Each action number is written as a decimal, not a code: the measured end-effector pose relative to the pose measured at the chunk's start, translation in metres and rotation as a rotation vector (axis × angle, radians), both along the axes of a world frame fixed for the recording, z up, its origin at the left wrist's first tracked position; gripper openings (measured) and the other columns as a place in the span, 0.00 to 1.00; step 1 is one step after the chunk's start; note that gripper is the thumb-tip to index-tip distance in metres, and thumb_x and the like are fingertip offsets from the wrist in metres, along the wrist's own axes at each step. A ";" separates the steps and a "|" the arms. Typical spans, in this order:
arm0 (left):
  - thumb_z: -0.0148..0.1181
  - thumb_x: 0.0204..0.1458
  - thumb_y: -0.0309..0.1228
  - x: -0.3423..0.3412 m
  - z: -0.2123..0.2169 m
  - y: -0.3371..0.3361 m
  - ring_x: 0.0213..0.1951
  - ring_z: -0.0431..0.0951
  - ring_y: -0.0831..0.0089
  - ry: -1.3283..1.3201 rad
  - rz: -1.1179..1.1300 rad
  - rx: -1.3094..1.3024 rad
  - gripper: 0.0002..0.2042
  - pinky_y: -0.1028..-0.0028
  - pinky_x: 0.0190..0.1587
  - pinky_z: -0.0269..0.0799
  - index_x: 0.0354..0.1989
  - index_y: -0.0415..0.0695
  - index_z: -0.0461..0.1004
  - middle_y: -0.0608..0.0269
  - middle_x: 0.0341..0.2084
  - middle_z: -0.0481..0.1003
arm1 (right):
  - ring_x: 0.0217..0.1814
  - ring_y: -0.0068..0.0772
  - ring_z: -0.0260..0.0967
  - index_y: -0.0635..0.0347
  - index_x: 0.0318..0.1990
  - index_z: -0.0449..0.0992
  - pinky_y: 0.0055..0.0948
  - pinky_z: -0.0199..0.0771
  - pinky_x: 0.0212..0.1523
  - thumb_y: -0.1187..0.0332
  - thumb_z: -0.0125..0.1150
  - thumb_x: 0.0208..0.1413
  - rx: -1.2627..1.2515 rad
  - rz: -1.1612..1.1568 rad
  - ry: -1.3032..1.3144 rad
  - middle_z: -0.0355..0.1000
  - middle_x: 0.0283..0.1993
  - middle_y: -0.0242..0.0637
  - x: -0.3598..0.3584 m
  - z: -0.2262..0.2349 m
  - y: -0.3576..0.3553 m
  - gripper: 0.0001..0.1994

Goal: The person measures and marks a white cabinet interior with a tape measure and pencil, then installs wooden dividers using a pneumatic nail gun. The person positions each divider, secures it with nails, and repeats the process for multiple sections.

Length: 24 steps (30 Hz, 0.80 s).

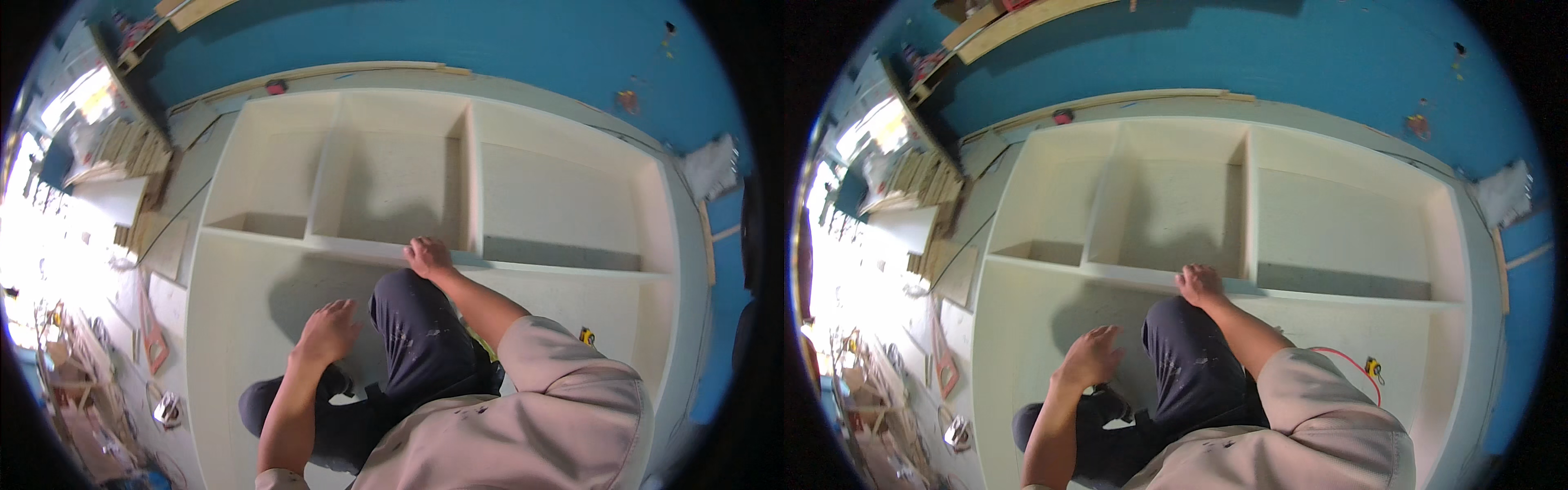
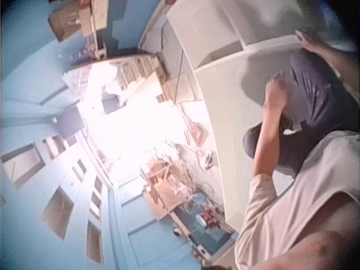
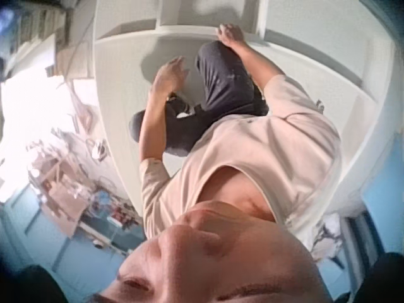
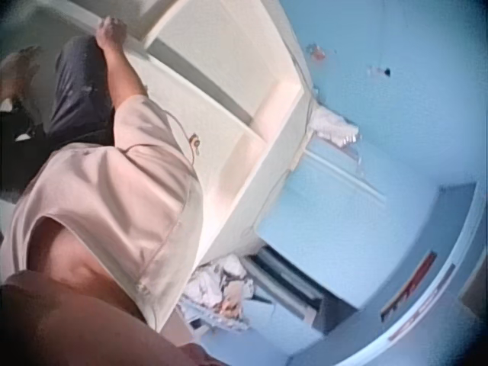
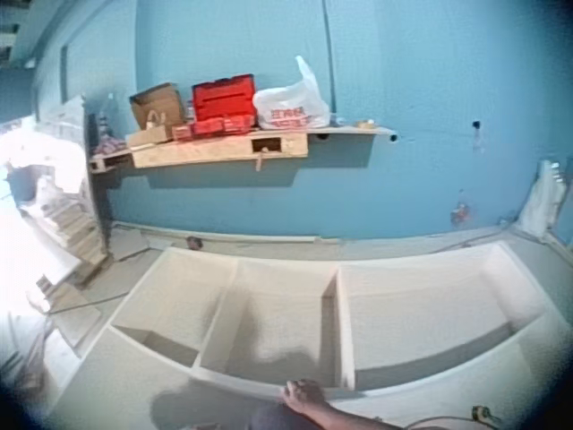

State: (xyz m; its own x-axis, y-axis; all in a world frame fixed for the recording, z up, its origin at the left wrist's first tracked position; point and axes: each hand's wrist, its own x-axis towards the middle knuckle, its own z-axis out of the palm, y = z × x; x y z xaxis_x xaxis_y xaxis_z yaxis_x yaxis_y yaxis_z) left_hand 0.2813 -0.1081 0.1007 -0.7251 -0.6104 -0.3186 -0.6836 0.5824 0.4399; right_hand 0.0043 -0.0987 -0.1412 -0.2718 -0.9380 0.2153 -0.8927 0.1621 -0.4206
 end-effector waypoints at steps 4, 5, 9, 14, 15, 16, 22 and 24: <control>0.58 0.55 0.34 -0.020 -0.028 -0.010 0.49 0.76 0.48 0.013 -0.207 -0.026 0.14 0.55 0.54 0.70 0.46 0.39 0.73 0.47 0.42 0.77 | 0.39 0.54 0.77 0.60 0.32 0.77 0.51 0.76 0.44 0.53 0.53 0.61 0.099 -0.019 -0.041 0.78 0.34 0.48 0.001 0.008 -0.004 0.18; 0.58 0.55 0.33 -0.021 -0.033 -0.008 0.48 0.77 0.50 0.005 -0.215 -0.038 0.13 0.55 0.53 0.71 0.45 0.39 0.73 0.48 0.40 0.78 | 0.39 0.54 0.77 0.60 0.32 0.77 0.51 0.76 0.43 0.51 0.53 0.62 0.152 -0.035 -0.061 0.78 0.34 0.48 0.001 0.011 -0.006 0.20; 0.55 0.55 0.31 -0.029 -0.043 0.025 0.43 0.81 0.60 -0.090 -0.381 -0.298 0.07 0.61 0.46 0.74 0.40 0.45 0.74 0.57 0.37 0.79 | 0.36 0.54 0.77 0.57 0.27 0.76 0.50 0.75 0.40 0.51 0.54 0.62 0.282 -0.130 -0.094 0.77 0.30 0.49 -0.015 0.011 -0.002 0.20; 0.55 0.55 0.30 -0.022 -0.004 0.047 0.42 0.81 0.64 0.180 -0.372 -0.123 0.09 0.63 0.45 0.73 0.42 0.44 0.75 0.58 0.36 0.80 | 0.35 0.56 0.77 0.57 0.26 0.76 0.52 0.75 0.37 0.50 0.54 0.61 0.217 -0.161 -0.071 0.78 0.29 0.47 -0.006 0.003 -0.007 0.21; 0.55 0.54 0.30 -0.019 -0.008 0.048 0.42 0.81 0.65 0.175 -0.372 -0.149 0.09 0.64 0.45 0.73 0.42 0.44 0.75 0.58 0.36 0.80 | 0.35 0.57 0.77 0.57 0.26 0.76 0.52 0.75 0.37 0.50 0.54 0.61 0.218 -0.152 -0.082 0.78 0.29 0.47 -0.005 0.003 -0.008 0.21; 0.55 0.54 0.30 -0.014 -0.012 0.050 0.42 0.81 0.65 0.156 -0.356 -0.179 0.09 0.64 0.45 0.73 0.42 0.44 0.75 0.59 0.36 0.80 | 0.35 0.57 0.77 0.57 0.28 0.78 0.53 0.76 0.39 0.49 0.54 0.61 0.235 -0.154 -0.095 0.78 0.30 0.48 -0.004 0.008 -0.010 0.21; 0.56 0.54 0.30 -0.008 -0.016 0.054 0.41 0.80 0.66 0.129 -0.290 -0.252 0.09 0.65 0.46 0.72 0.41 0.43 0.77 0.60 0.36 0.79 | 0.44 0.57 0.77 0.58 0.32 0.81 0.50 0.75 0.45 0.43 0.52 0.58 0.497 -0.343 -0.236 0.79 0.37 0.51 -0.008 0.012 -0.027 0.25; 0.56 0.54 0.30 -0.008 -0.012 0.053 0.42 0.80 0.67 0.130 -0.305 -0.270 0.09 0.65 0.46 0.71 0.41 0.43 0.76 0.60 0.37 0.79 | 0.43 0.57 0.77 0.59 0.32 0.81 0.51 0.75 0.45 0.43 0.51 0.58 0.545 -0.352 -0.282 0.79 0.37 0.52 -0.010 0.009 -0.037 0.26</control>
